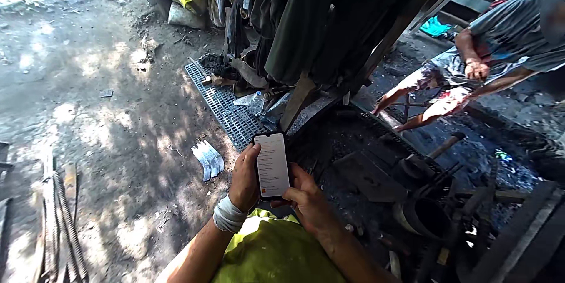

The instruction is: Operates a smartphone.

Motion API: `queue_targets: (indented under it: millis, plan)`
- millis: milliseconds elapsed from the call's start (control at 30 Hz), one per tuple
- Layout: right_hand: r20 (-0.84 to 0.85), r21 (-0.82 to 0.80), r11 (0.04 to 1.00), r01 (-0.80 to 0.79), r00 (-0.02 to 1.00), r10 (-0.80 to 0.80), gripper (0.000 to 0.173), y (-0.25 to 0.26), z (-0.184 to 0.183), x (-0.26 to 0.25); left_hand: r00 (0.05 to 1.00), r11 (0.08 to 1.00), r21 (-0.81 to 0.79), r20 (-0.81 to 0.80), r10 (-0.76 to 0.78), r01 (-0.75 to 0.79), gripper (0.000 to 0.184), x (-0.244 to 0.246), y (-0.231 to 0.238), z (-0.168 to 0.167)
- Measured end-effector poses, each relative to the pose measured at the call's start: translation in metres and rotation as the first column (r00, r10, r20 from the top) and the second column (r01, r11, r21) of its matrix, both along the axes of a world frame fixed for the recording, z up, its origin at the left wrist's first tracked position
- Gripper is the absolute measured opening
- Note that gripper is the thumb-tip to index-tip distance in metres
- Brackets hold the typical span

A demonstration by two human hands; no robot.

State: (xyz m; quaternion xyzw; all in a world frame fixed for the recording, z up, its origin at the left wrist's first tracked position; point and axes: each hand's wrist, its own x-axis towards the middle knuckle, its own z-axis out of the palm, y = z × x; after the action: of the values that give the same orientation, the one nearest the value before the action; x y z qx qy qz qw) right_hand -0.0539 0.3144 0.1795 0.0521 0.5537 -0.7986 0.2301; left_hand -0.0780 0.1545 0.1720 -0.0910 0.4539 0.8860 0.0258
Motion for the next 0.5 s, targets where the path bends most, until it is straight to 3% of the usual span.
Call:
queue_targets:
  millis: [500]
  plan:
    - [0.02, -0.017, 1.0, 0.003, 1.0, -0.003, 0.067, -0.0072, -0.0026, -0.0018, 1.0, 1.0, 0.007, 0.011, -0.025, 0.025, 0.046, -0.0025, -0.0098, -0.0003]
